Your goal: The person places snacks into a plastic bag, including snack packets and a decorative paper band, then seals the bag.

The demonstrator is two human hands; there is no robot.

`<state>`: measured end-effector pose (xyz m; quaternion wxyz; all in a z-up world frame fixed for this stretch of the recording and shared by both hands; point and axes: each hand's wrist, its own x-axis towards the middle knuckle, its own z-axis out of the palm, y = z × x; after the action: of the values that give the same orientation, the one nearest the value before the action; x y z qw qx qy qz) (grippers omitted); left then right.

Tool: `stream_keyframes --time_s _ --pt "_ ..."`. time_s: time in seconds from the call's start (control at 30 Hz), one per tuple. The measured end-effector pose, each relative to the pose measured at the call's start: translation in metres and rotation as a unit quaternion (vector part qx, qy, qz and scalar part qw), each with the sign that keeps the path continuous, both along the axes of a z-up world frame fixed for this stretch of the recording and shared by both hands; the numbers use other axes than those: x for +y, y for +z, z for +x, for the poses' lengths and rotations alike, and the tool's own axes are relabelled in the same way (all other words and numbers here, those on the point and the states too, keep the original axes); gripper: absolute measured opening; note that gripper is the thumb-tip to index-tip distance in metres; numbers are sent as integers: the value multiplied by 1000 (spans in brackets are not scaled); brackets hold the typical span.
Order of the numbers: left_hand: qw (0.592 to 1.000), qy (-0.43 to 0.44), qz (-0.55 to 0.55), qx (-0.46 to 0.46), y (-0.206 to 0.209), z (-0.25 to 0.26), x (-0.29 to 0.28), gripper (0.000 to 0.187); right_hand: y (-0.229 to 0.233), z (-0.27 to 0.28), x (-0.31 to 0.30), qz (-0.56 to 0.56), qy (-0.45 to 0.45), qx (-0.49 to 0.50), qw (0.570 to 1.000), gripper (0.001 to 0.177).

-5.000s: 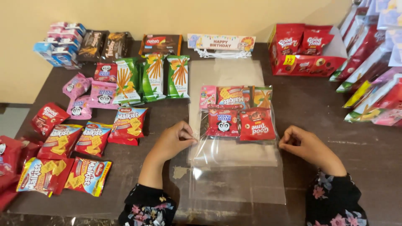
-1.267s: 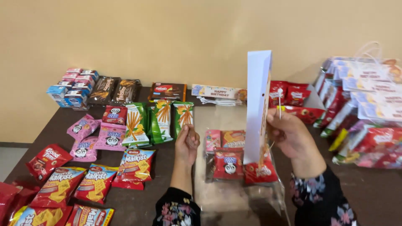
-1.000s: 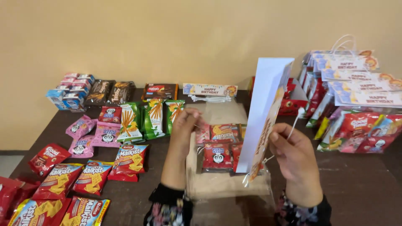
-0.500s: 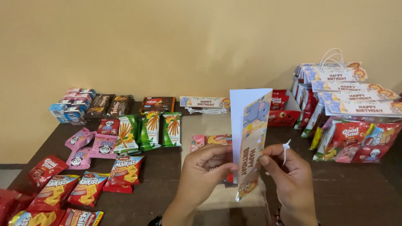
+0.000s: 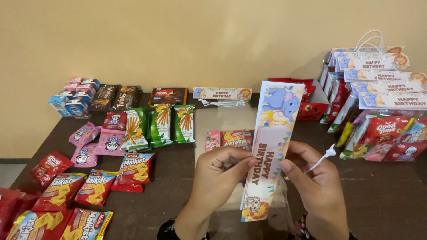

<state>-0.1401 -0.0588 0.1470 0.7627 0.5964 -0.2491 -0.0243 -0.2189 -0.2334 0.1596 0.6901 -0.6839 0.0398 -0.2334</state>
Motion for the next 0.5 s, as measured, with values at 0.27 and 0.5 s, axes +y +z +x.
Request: stream_keyframes --time_s 0.27,0.5 --pt "999 -24 7 -40 3 -1 -2 9 -13 5 -11 -5 -25 1 1000 22" --pt "998 -24 19 -59 3 -3 -3 14 -19 9 -14 -13 -10 -39 999 10"
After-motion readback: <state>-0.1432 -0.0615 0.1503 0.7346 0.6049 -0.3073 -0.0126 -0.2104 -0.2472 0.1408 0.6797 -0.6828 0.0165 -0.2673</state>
